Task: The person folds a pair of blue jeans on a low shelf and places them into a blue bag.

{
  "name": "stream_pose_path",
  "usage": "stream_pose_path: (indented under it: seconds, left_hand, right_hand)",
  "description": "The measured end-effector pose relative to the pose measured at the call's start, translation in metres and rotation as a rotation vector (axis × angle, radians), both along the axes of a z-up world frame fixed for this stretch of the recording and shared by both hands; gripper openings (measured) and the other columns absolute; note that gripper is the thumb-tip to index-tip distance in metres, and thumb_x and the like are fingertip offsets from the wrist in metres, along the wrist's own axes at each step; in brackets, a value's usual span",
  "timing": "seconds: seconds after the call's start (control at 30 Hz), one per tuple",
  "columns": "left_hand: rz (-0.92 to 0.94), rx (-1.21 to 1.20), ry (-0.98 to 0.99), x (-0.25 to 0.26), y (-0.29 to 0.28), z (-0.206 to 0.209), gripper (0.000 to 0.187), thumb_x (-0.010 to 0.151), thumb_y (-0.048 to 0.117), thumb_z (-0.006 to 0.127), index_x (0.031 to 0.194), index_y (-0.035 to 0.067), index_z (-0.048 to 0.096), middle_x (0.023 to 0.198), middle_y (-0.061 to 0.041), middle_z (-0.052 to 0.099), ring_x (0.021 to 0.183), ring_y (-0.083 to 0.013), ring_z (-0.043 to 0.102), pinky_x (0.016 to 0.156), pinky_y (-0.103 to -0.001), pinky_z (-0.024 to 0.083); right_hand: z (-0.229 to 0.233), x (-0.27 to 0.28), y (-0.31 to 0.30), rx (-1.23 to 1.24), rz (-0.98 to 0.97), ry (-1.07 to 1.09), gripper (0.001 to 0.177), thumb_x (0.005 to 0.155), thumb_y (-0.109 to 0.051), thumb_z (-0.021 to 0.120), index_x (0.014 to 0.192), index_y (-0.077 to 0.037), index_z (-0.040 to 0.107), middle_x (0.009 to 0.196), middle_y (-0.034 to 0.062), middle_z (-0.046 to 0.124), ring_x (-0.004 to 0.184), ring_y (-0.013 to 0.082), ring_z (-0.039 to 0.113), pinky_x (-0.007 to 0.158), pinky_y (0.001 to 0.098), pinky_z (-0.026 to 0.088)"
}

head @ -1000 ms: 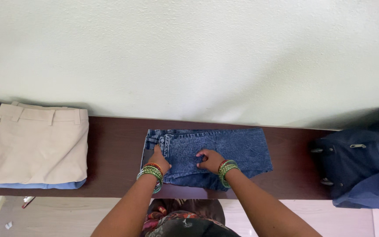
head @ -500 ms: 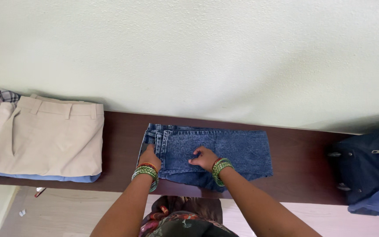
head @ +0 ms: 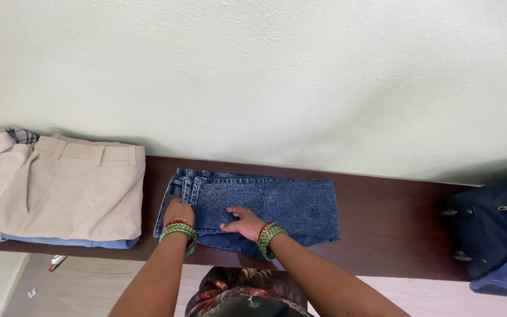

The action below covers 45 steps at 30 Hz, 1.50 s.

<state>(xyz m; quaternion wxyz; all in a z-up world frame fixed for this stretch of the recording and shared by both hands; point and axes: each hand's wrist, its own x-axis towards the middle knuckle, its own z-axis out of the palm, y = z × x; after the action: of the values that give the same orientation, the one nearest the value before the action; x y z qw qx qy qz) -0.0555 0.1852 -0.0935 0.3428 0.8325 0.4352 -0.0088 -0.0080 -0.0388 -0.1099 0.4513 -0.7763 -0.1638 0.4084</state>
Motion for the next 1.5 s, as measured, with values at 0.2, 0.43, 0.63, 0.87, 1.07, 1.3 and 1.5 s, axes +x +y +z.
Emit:
stream_pose_path:
  seconds: [0.2, 0.43, 0.63, 0.87, 1.07, 1.3, 1.5]
  left_hand:
    - [0.123, -0.143, 0.057, 0.007, -0.042, 0.052, 0.071, 0.077, 0.032, 0.076, 0.136, -0.003, 0.056, 0.132, -0.028, 0.064, 0.116, -0.0407, 0.069, 0.101, -0.046, 0.053]
    - [-0.093, -0.385, -0.268, 0.032, -0.069, 0.020, 0.047, 0.077, 0.030, 0.075, 0.109, -0.005, 0.076, 0.097, -0.019, 0.078, 0.085, -0.0281, 0.072, 0.079, -0.040, 0.056]
    - [-0.248, -0.890, -0.141, 0.050, -0.111, -0.009, 0.026, 0.088, 0.027, 0.062, 0.107, 0.011, 0.071, 0.085, -0.005, 0.067, 0.073, -0.0188, 0.061, 0.063, -0.036, 0.053]
    - [-0.369, -0.981, -0.013, 0.052, -0.185, 0.041, 0.071, 0.081, 0.006, 0.060, 0.146, 0.023, 0.038, 0.104, -0.008, 0.069, 0.086, -0.0188, 0.072, 0.070, -0.037, 0.058]
    - [-0.391, -0.966, 0.052, 0.068, -0.234, 0.058, 0.088, 0.080, 0.003, 0.058, 0.157, 0.028, 0.024, 0.109, -0.007, 0.069, 0.083, -0.0211, 0.073, 0.069, -0.040, 0.059]
    - [-0.452, -0.896, 0.101, 0.082, -0.284, 0.042, 0.091, 0.082, 0.009, 0.068, 0.158, 0.030, 0.022, 0.101, -0.009, 0.071, 0.082, -0.0194, 0.070, 0.069, -0.040, 0.056]
    - [-0.377, -0.914, 0.149, 0.095, -0.328, 0.046, 0.089, 0.082, 0.017, 0.068, 0.158, 0.029, 0.023, 0.100, -0.007, 0.073, 0.080, -0.0238, 0.071, 0.068, -0.043, 0.055]
  right_hand:
    - [0.009, 0.016, -0.020, 0.152, -0.084, 0.391, 0.087, 0.080, -0.045, 0.073, 0.154, -0.015, 0.039, 0.157, 0.0106, 0.044, 0.147, 0.0261, 0.038, 0.117, 0.0487, 0.031]
    - [0.055, 0.011, -0.031, 0.339, -0.244, 0.542, 0.085, 0.085, -0.061, 0.064, 0.152, -0.018, 0.036, 0.154, 0.0053, 0.045, 0.141, 0.0289, 0.042, 0.111, 0.0492, 0.039]
    - [0.067, 0.021, -0.062, 0.481, -0.388, 0.562, 0.064, 0.085, -0.054, 0.073, 0.130, -0.012, 0.055, 0.112, 0.0072, 0.069, 0.098, 0.0191, 0.068, 0.089, 0.0430, 0.057]
    - [0.032, 0.055, -0.126, 0.557, -0.437, 0.403, 0.049, 0.088, -0.027, 0.078, 0.123, 0.002, 0.060, 0.097, 0.0111, 0.072, 0.081, 0.0191, 0.069, 0.069, 0.0336, 0.059]
    - [0.042, 0.067, -0.169, 0.411, -0.447, 0.330, 0.049, 0.081, -0.019, 0.078, 0.124, -0.009, 0.056, 0.099, 0.0074, 0.074, 0.086, 0.0151, 0.072, 0.074, 0.0310, 0.060]
    - [-0.041, 0.089, -0.212, 0.394, -0.584, 0.165, 0.044, 0.074, -0.009, 0.072, 0.116, 0.004, 0.065, 0.097, 0.0131, 0.074, 0.086, 0.0209, 0.071, 0.077, 0.0327, 0.059]
    - [-0.037, 0.093, -0.254, 0.058, -0.567, -0.283, 0.050, 0.073, -0.012, 0.079, 0.121, -0.006, 0.065, 0.110, 0.0168, 0.074, 0.103, 0.0302, 0.072, 0.090, 0.0389, 0.055]
